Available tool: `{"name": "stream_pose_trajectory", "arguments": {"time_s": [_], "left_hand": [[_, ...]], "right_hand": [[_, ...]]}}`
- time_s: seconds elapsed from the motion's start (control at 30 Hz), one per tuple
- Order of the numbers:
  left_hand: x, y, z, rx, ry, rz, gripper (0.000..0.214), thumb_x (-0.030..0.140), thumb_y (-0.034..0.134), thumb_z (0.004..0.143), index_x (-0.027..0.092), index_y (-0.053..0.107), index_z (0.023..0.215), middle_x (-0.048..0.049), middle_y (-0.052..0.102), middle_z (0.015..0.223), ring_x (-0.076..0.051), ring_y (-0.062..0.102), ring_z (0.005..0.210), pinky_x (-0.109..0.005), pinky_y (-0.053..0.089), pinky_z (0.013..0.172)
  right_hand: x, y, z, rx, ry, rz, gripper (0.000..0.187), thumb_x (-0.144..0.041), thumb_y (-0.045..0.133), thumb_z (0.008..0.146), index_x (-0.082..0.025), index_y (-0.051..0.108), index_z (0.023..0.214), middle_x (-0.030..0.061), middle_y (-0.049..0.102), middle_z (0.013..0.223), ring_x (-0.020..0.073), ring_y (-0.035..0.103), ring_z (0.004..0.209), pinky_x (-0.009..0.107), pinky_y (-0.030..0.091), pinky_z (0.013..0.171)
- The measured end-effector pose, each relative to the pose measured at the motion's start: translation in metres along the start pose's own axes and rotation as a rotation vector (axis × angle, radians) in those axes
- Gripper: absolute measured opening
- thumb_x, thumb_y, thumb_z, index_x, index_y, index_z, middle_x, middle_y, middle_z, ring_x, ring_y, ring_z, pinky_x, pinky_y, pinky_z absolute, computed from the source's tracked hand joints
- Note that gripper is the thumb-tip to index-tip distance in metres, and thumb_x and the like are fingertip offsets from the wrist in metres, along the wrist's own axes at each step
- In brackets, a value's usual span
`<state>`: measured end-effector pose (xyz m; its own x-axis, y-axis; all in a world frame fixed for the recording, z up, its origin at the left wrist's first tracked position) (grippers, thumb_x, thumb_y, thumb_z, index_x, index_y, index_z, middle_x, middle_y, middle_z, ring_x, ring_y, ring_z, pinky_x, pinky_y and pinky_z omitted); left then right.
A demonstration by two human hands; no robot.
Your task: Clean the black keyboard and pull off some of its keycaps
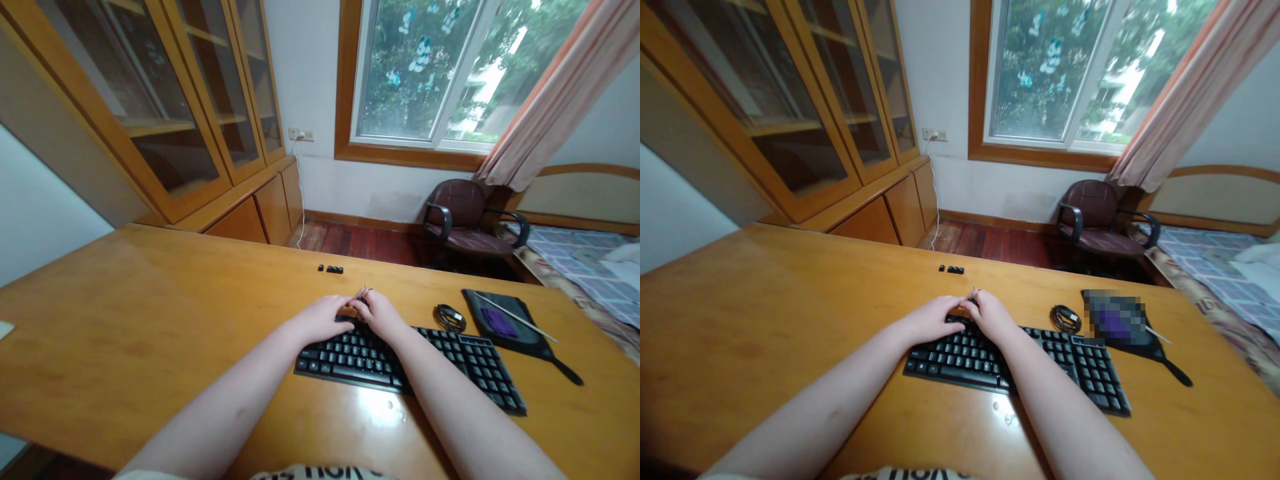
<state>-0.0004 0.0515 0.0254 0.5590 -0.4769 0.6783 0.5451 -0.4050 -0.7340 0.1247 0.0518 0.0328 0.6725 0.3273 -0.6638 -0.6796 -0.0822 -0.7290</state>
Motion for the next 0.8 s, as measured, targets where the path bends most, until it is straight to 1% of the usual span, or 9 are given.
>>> {"name": "stream_pose_trajectory", "arguments": {"time_s": [0.1,0.2,0.27,0.33,0.4,0.47,0.53,0.63,0.8], "left_hand": [[0.01,0.014,-0.004,-0.006,-0.032,0.126,0.04,0.038,0.063,0.072,0.021,0.06,0.108,-0.0088,0.063,0.108,-0.026,0.057,0.1,-0.036,0.043,0.089],[0.008,0.023,-0.003,0.055,-0.042,0.152,0.034,0.038,0.063,0.071,0.02,0.064,0.099,-0.0099,0.065,0.099,-0.028,0.059,0.094,-0.038,0.044,0.085],[0.004,0.024,-0.003,0.086,-0.047,0.136,0.032,0.039,0.064,0.07,0.02,0.065,0.095,-0.0098,0.066,0.095,-0.028,0.06,0.091,-0.038,0.045,0.082],[0.003,0.024,-0.003,0.1,-0.043,0.105,0.025,0.038,0.062,0.071,0.02,0.066,0.088,-0.0089,0.067,0.09,-0.027,0.061,0.087,-0.036,0.045,0.079],[0.002,0.023,-0.003,0.11,-0.045,0.085,0.017,0.033,0.058,0.075,0.02,0.066,0.081,-0.0081,0.067,0.083,-0.025,0.061,0.082,-0.033,0.045,0.075],[0.001,0.022,-0.003,0.127,-0.05,0.092,0.016,0.029,0.054,0.077,0.019,0.066,0.077,-0.0082,0.066,0.079,-0.024,0.061,0.078,-0.032,0.045,0.072],[0.001,0.022,-0.002,0.134,-0.048,0.111,0.017,0.03,0.053,0.077,0.019,0.066,0.078,-0.0085,0.066,0.08,-0.024,0.061,0.077,-0.032,0.045,0.071],[-0.001,0.024,-0.001,0.112,-0.053,0.137,0.02,0.034,0.052,0.079,0.02,0.067,0.082,-0.0083,0.067,0.082,-0.024,0.062,0.078,-0.033,0.045,0.071],[-0.004,0.025,0.001,0.098,-0.087,0.149,0.021,0.031,0.054,0.078,0.021,0.068,0.091,-0.0089,0.069,0.088,-0.025,0.062,0.084,-0.034,0.045,0.076]], "right_hand": [[0.0,0.003,-0.001,-0.032,-0.022,-0.029,0.019,-0.03,0.05,0.086,-0.017,0.059,0.076,0.0017,0.06,0.065,0.0146,0.056,0.065,0.026,0.042,0.064],[-0.002,0.005,-0.003,-0.075,-0.089,-0.045,0.019,-0.031,0.05,0.086,-0.018,0.061,0.077,0.0023,0.062,0.068,0.0147,0.058,0.066,0.026,0.044,0.065],[-0.006,0.006,-0.005,-0.09,-0.159,-0.062,0.02,-0.033,0.05,0.086,-0.018,0.062,0.08,0.0037,0.065,0.074,0.0153,0.06,0.071,0.026,0.044,0.067],[-0.01,0.008,-0.008,-0.108,-0.238,-0.121,0.022,-0.036,0.049,0.087,-0.019,0.062,0.083,0.005,0.066,0.079,0.0161,0.061,0.075,0.027,0.044,0.07],[-0.013,0.01,-0.012,-0.117,-0.297,-0.218,0.025,-0.039,0.048,0.087,-0.02,0.063,0.085,0.0061,0.067,0.081,0.0166,0.062,0.075,0.027,0.044,0.07],[-0.015,0.012,-0.014,-0.109,-0.323,-0.318,0.028,-0.041,0.044,0.089,-0.019,0.063,0.086,0.0074,0.068,0.079,0.0167,0.062,0.072,0.026,0.043,0.069],[-0.015,0.013,-0.014,-0.085,-0.311,-0.393,0.032,-0.041,0.041,0.091,-0.018,0.062,0.086,0.0084,0.069,0.078,0.0168,0.063,0.07,0.026,0.043,0.067],[-0.009,0.012,-0.012,-0.047,-0.236,-0.447,0.034,-0.039,0.036,0.092,-0.017,0.062,0.086,0.0087,0.069,0.077,0.0176,0.063,0.069,0.026,0.044,0.065],[-0.002,0.008,-0.009,-0.006,-0.132,-0.409,0.029,-0.036,0.039,0.091,-0.018,0.061,0.086,0.0076,0.068,0.078,0.0185,0.064,0.072,0.027,0.044,0.066]]}}
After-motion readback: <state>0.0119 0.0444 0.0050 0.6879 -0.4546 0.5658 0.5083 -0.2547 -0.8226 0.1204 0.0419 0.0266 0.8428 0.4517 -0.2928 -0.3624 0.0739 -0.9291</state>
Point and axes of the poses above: each hand's wrist, its own z-axis towards the middle knuckle, its own y-axis out of the palm, x = y × z, the point moved 6 cm from there along z, towards the middle knuckle
